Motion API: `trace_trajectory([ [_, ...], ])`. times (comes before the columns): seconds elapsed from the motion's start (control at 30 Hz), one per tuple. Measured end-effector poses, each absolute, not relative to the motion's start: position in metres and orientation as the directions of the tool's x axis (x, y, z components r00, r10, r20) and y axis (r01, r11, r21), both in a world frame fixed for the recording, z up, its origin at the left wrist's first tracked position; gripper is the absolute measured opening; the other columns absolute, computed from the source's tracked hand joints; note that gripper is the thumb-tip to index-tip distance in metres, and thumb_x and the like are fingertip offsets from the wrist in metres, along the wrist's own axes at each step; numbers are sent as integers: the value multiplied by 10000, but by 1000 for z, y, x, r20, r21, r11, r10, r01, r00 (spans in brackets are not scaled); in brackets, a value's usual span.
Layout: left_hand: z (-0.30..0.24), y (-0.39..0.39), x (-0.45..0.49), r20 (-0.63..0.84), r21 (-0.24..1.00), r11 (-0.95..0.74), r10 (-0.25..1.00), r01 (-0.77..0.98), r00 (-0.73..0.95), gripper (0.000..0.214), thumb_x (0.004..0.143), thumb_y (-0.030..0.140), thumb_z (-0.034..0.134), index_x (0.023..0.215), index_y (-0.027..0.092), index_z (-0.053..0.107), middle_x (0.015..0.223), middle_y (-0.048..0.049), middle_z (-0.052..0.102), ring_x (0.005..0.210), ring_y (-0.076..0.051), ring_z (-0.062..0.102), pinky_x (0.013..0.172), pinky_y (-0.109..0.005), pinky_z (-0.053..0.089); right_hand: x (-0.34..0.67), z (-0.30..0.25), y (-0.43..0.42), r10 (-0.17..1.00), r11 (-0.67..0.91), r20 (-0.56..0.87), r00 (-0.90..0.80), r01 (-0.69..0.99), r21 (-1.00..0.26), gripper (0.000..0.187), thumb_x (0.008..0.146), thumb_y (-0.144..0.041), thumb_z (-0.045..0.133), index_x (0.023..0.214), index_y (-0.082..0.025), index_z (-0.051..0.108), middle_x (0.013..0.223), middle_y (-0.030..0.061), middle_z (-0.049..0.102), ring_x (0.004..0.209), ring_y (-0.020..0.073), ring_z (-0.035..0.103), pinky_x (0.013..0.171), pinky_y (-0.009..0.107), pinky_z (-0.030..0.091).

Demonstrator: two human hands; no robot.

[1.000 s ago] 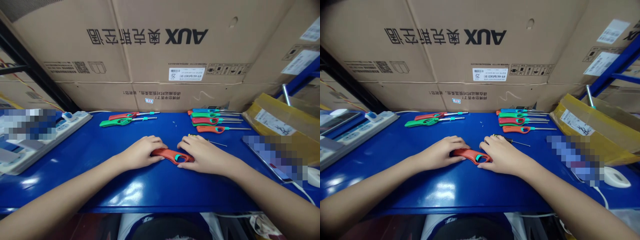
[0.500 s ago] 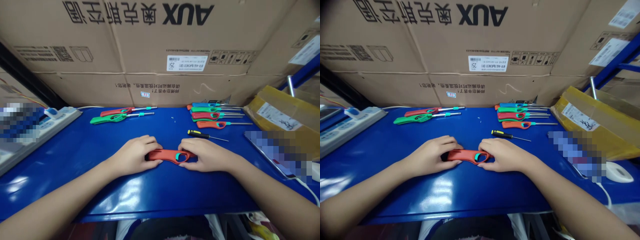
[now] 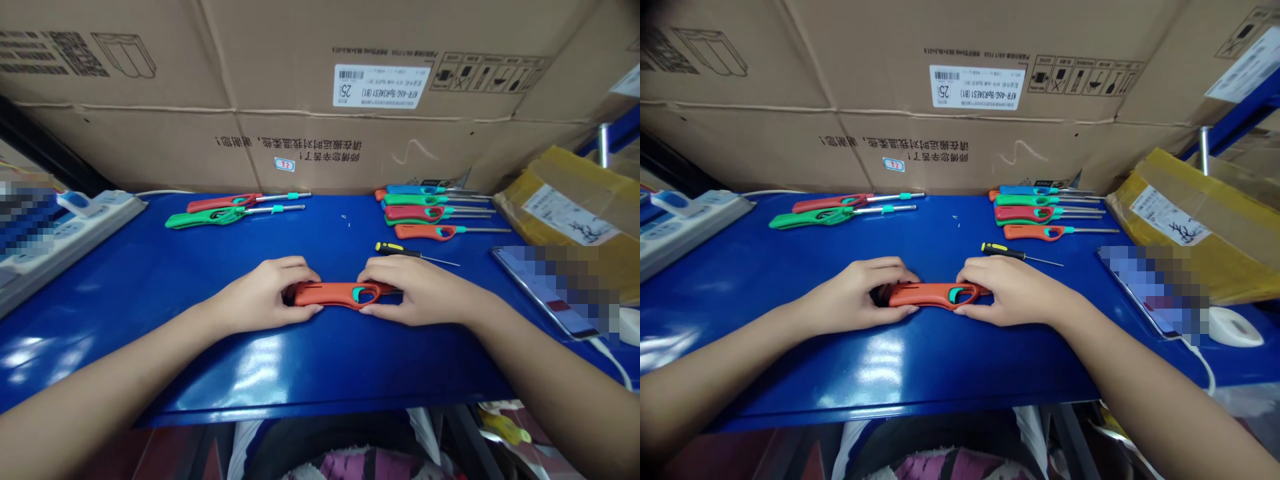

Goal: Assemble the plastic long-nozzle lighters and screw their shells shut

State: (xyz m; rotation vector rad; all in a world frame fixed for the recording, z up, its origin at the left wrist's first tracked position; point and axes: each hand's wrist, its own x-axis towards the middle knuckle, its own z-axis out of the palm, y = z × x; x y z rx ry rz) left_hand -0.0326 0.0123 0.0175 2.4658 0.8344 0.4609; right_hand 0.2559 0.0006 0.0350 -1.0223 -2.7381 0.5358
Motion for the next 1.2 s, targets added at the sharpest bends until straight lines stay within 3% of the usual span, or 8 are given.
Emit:
trace_trajectory([
  [0.23, 12, 14, -31, 184, 547, -694, 646, 468, 741, 295, 866, 331, 721, 1107, 162, 699, 942, -36, 638, 788, -137, 599, 716, -252, 473, 258, 33, 2, 673, 675, 16, -740, 605, -423, 230, 956, -427, 612, 1029, -214, 657, 949, 24, 665, 814, 170, 575, 710, 289, 405],
  [0.57, 8, 16, -32, 228, 558, -696, 652, 451, 723, 230, 976, 309, 598, 1117, 162, 703, 939, -47, 644, 777, -128, 598, 675, -231, 468, 257, 32, 2, 681, 691, 39, -732, 623, -367, 264, 1025, -402, 493, 1102, -206, 652, 989, 56, 682, 849, 188, 600, 734, 311, 432],
  [0.8, 9, 15, -32, 305, 515, -712, 673, 478, 673, 251, 992, 307, 559, 1151, 168, 696, 998, -70, 699, 851, -157, 657, 762, -260, 528, 255, 27, 4, 689, 723, 214, -692, 637, -266, 285, 1042, -344, 439, 1116, -184, 664, 1003, 95, 705, 919, 230, 641, 816, 361, 489],
  [0.9, 8, 14, -31, 344, 536, -697, 695, 476, 631, 275, 995, 311, 560, 1214, 181, 665, 1111, -66, 732, 950, -170, 690, 849, -270, 546, 256, 24, 4, 709, 705, 259, -656, 658, -264, 298, 1048, -276, 398, 1222, -198, 628, 1150, 96, 722, 1018, 236, 673, 871, 368, 510],
  [1.0, 8, 12, -31, 315, 637, -625, 746, 452, 587, 354, 989, 334, 570, 1305, 181, 606, 1146, -60, 741, 880, -150, 710, 774, -240, 563, 256, 23, 2, 760, 650, 238, -605, 693, -311, 356, 1048, -270, 386, 1376, -226, 518, 1334, 82, 669, 1091, 236, 676, 897, 365, 515],
  [1.1, 10, 10, -31, 279, 697, -577, 765, 425, 581, 333, 1007, 315, 522, 1296, 178, 615, 1057, -46, 761, 787, -130, 702, 715, -224, 555, 256, 23, 1, 762, 646, 196, -617, 700, -305, 329, 1044, -286, 396, 1327, -225, 550, 1235, 86, 711, 1017, 239, 693, 850, 355, 505],
  [1.2, 14, 9, -32, 258, 688, -607, 718, 398, 647, 274, 997, 292, 519, 1180, 171, 685, 988, -47, 770, 731, -127, 682, 681, -229, 542, 257, 25, 1, 704, 705, 200, -681, 636, -314, 234, 1030, -314, 461, 1091, -210, 662, 1000, 66, 744, 884, 202, 679, 774, 314, 466],
])
